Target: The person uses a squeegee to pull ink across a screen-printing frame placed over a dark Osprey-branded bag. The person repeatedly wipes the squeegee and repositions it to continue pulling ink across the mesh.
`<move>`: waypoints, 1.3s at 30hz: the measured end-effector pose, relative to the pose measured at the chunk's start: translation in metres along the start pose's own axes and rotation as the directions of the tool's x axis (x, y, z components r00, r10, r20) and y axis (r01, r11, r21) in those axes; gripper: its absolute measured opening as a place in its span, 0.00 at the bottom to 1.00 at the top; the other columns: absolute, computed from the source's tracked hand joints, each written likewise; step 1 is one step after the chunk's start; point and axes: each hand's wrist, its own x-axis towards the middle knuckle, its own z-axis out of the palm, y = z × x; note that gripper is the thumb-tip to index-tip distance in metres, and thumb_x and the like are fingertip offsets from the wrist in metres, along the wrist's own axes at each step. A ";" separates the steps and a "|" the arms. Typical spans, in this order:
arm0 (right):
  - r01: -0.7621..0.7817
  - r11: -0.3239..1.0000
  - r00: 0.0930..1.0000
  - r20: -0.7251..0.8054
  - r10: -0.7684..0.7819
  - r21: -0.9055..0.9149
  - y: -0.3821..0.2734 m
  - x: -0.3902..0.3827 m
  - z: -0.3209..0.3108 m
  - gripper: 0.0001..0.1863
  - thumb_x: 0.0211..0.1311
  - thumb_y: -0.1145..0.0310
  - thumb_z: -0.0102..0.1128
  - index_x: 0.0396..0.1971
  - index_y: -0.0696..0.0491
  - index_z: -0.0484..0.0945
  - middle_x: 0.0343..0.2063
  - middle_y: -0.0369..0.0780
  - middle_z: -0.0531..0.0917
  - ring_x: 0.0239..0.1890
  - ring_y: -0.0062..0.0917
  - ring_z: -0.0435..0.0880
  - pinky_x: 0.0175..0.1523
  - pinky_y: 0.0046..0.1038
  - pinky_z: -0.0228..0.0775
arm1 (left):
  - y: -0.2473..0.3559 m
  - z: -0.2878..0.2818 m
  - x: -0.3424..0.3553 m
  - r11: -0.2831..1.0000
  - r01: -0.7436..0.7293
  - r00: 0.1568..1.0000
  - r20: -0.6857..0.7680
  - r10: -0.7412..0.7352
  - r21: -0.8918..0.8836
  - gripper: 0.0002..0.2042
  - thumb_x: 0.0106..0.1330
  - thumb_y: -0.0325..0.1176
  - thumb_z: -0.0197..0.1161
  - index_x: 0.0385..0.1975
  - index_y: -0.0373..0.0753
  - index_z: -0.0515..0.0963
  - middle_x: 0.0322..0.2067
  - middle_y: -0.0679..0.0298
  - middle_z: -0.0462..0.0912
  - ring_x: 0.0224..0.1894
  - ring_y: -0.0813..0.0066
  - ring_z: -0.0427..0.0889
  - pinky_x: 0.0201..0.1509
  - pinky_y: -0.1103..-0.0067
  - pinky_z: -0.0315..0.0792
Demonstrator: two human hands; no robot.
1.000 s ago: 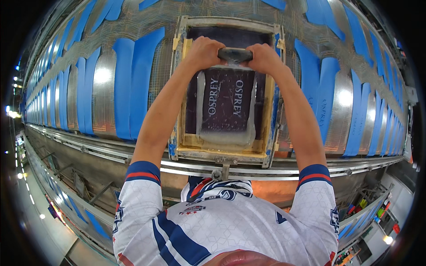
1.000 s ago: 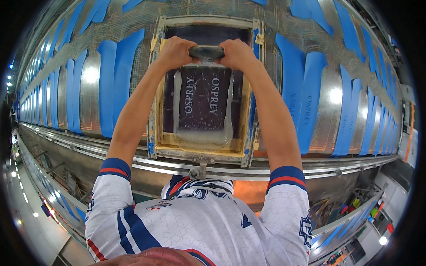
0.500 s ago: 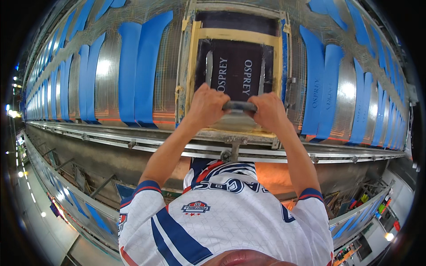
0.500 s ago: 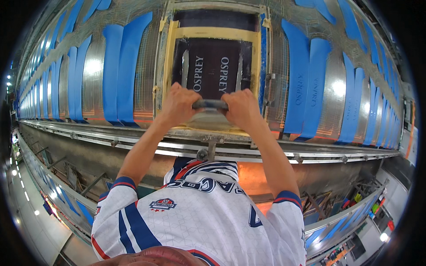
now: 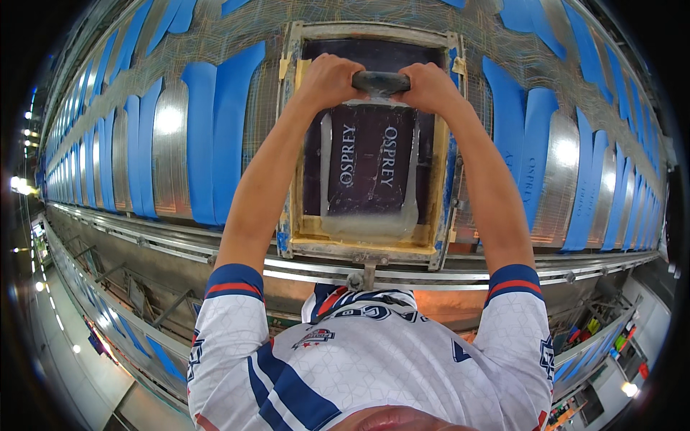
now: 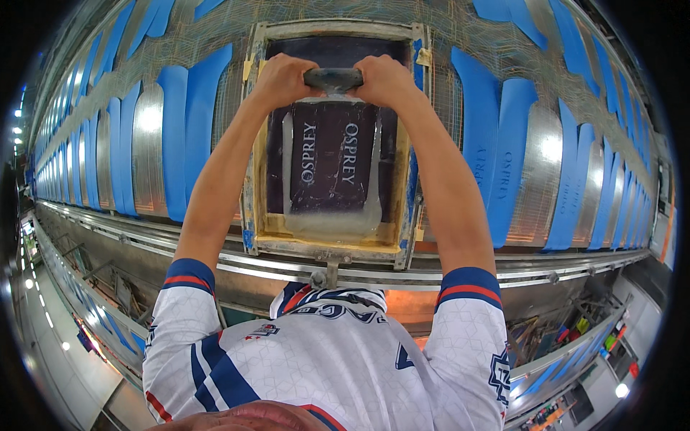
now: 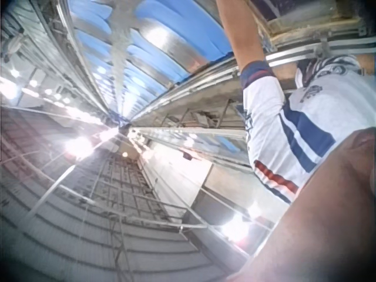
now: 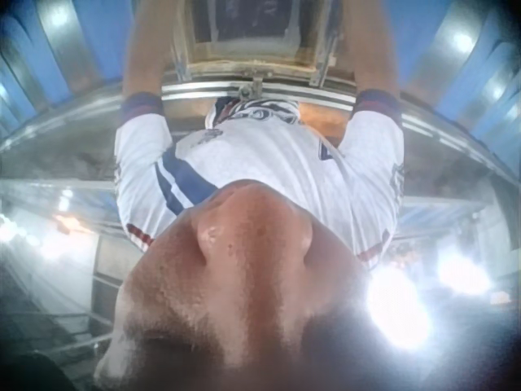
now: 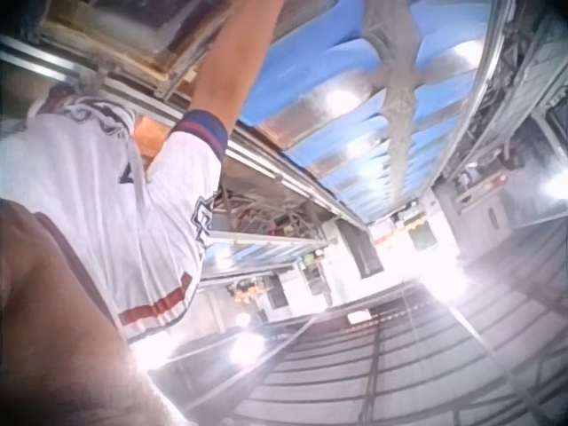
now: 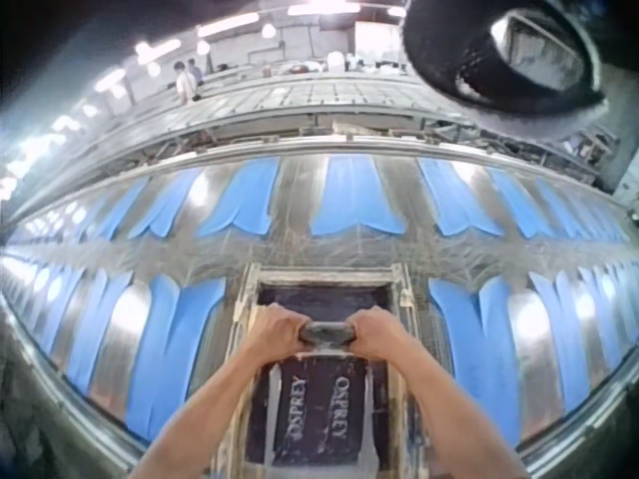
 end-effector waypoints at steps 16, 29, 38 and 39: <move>0.026 0.994 0.871 -0.491 0.030 0.107 -0.017 -0.188 0.068 0.25 0.57 0.48 0.69 0.46 0.52 0.83 0.33 0.47 0.85 0.44 0.42 0.83 0.52 0.42 0.72 | 0.112 0.033 -0.233 0.991 -0.130 0.961 -0.247 0.124 -0.009 0.12 0.45 0.38 0.78 0.28 0.44 0.83 0.27 0.69 0.83 0.31 0.70 0.81 0.43 0.72 0.66; -0.275 0.798 0.596 -0.557 0.579 0.536 0.071 -0.164 0.098 0.18 0.69 0.53 0.59 0.36 0.55 0.80 0.30 0.45 0.85 0.31 0.43 0.82 0.38 0.43 0.71 | 0.067 0.023 -0.157 0.981 -0.190 0.960 -0.203 0.194 0.038 0.12 0.45 0.41 0.78 0.23 0.45 0.82 0.24 0.66 0.83 0.32 0.62 0.81 0.39 0.65 0.67; -0.292 0.745 0.606 -0.487 0.629 0.599 0.059 -0.178 0.065 0.17 0.66 0.54 0.63 0.35 0.56 0.81 0.30 0.45 0.84 0.31 0.40 0.81 0.39 0.41 0.71 | 0.053 -0.006 -0.089 0.982 -0.183 0.945 -0.266 0.188 0.042 0.10 0.52 0.37 0.72 0.32 0.43 0.85 0.33 0.64 0.86 0.38 0.61 0.83 0.46 0.66 0.71; -0.285 0.766 0.607 -0.509 0.610 0.577 0.058 -0.175 0.060 0.17 0.66 0.54 0.64 0.36 0.56 0.82 0.30 0.45 0.84 0.31 0.40 0.81 0.39 0.41 0.71 | 0.050 0.024 -0.119 0.971 -0.206 0.891 -0.385 0.238 0.124 0.09 0.54 0.35 0.69 0.34 0.43 0.85 0.35 0.66 0.85 0.37 0.63 0.82 0.46 0.67 0.71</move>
